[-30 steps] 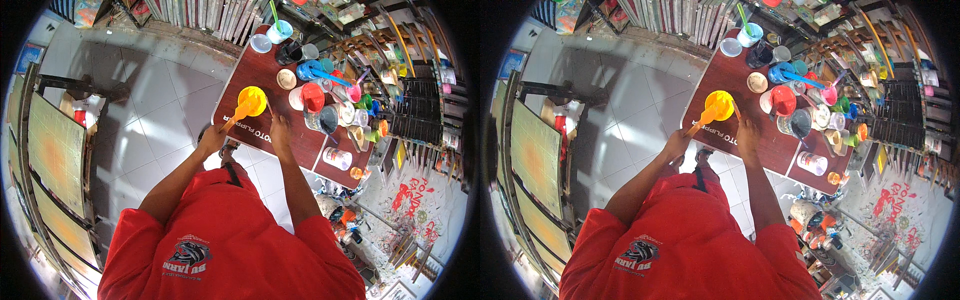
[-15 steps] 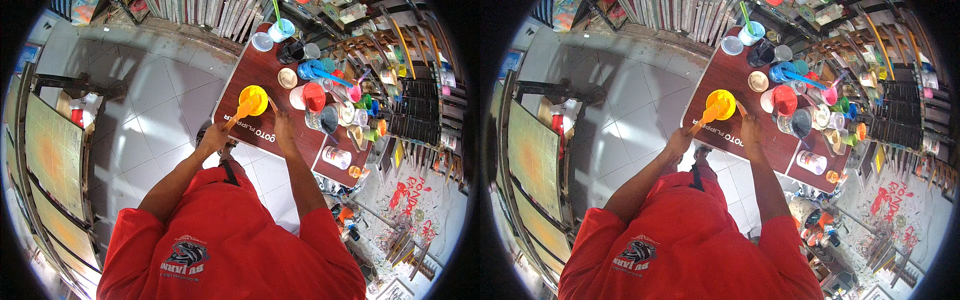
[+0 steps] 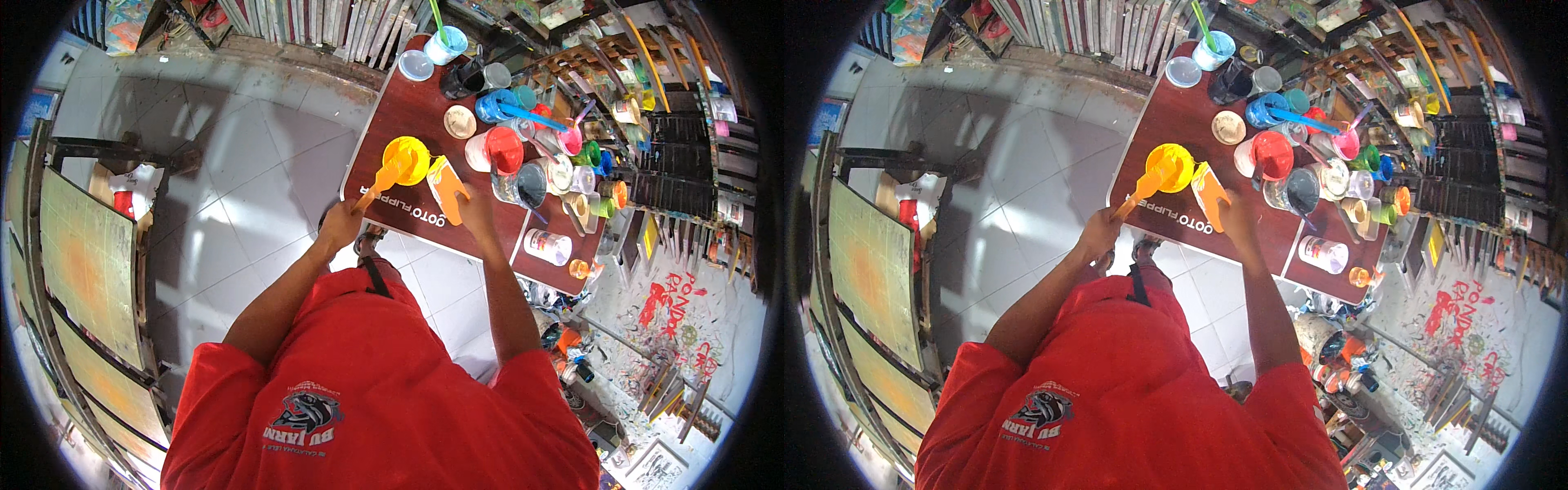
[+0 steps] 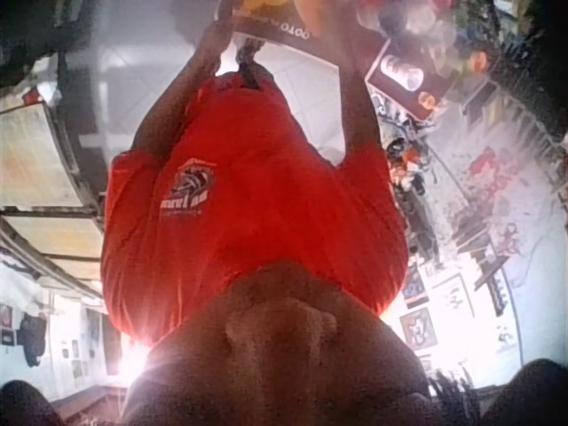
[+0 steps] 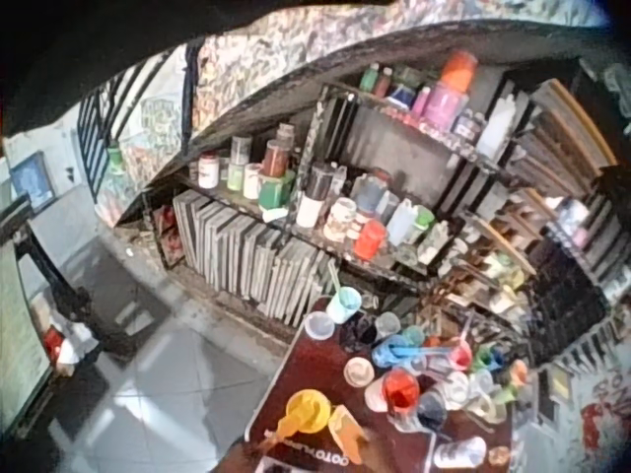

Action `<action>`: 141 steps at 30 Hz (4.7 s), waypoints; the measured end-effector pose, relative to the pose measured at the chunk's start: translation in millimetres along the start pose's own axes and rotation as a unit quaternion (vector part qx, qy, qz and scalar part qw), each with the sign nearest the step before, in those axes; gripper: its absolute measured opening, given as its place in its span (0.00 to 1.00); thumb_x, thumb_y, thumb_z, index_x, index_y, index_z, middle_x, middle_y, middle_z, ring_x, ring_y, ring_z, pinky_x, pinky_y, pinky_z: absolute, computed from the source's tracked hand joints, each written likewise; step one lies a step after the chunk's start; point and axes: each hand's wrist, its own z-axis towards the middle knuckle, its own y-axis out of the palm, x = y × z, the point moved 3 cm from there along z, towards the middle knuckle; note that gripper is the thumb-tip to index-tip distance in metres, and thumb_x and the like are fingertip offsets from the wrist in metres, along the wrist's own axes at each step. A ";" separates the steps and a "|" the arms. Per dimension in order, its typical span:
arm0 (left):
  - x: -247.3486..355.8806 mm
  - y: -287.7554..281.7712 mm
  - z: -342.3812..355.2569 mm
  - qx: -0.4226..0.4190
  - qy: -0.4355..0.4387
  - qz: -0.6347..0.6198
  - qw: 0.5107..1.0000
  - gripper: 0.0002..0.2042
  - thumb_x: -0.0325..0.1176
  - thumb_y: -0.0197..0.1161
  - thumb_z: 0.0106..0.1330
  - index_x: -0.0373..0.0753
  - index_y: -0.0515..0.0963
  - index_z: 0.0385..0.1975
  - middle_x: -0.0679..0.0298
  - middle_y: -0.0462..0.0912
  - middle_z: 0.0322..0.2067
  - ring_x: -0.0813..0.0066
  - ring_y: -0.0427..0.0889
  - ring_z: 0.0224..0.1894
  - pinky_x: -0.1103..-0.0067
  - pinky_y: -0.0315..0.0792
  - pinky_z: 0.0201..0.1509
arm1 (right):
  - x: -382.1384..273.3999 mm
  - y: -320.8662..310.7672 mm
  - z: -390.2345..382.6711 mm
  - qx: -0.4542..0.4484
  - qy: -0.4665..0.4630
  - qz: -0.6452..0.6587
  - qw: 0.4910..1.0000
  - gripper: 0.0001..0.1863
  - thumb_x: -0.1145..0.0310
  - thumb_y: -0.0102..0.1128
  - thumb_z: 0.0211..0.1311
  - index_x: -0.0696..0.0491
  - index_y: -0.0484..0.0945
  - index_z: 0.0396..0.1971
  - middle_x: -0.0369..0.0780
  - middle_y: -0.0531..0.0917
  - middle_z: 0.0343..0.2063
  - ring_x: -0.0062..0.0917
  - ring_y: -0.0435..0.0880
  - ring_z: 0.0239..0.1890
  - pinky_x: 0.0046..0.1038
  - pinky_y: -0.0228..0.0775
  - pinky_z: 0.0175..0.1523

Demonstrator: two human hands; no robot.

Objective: The person scrapes orange ink off a spatula onto a small board, then picks up a squeegee and a screen frame before transferring yellow ink from a tub onto the board.

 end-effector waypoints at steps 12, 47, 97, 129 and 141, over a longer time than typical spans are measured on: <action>-6.2 3.7 -7.0 0.000 -0.010 -0.004 1.000 0.13 0.36 0.49 0.66 0.31 0.73 0.27 0.58 0.74 0.15 0.69 0.75 0.17 0.70 0.67 0.22 | 13.4 -1.0 24.9 -0.196 -0.018 0.072 0.978 0.13 0.64 0.56 0.58 0.58 0.78 0.37 0.52 0.81 0.33 0.45 0.80 0.37 0.39 0.70 0.41; 12.9 -5.6 -33.8 0.099 0.004 0.018 0.995 0.14 0.36 0.52 0.64 0.32 0.73 0.42 0.47 0.80 0.30 0.49 0.80 0.34 0.63 0.72 0.37 | -10.6 -20.7 -72.5 -0.073 0.112 0.325 0.936 0.13 0.67 0.52 0.61 0.61 0.78 0.38 0.44 0.83 0.31 0.30 0.82 0.34 0.33 0.72 0.40; -24.9 -29.8 -26.4 -0.003 0.068 -0.016 0.998 0.08 0.29 0.48 0.69 0.37 0.67 0.45 0.68 0.66 0.21 0.81 0.65 0.24 0.81 0.63 0.26 | -18.5 -7.2 -27.4 0.085 -0.003 -0.008 0.996 0.11 0.67 0.50 0.58 0.59 0.76 0.33 0.49 0.80 0.29 0.46 0.79 0.34 0.44 0.70 0.38; -17.0 -3.7 -14.7 0.010 -0.003 0.025 1.000 0.12 0.34 0.47 0.66 0.38 0.67 0.47 0.46 0.80 0.33 0.45 0.80 0.38 0.60 0.71 0.38 | -36.8 32.8 -10.3 0.089 -0.051 -0.192 0.976 0.09 0.69 0.49 0.62 0.57 0.75 0.34 0.46 0.78 0.29 0.41 0.80 0.32 0.39 0.74 0.36; -24.6 3.1 -19.1 0.003 -0.040 -0.027 0.999 0.14 0.32 0.50 0.64 0.36 0.68 0.48 0.41 0.79 0.32 0.41 0.78 0.38 0.57 0.70 0.43 | -34.6 44.7 5.2 0.054 -0.093 -0.262 0.959 0.11 0.67 0.52 0.60 0.53 0.76 0.40 0.41 0.78 0.33 0.36 0.80 0.36 0.36 0.74 0.39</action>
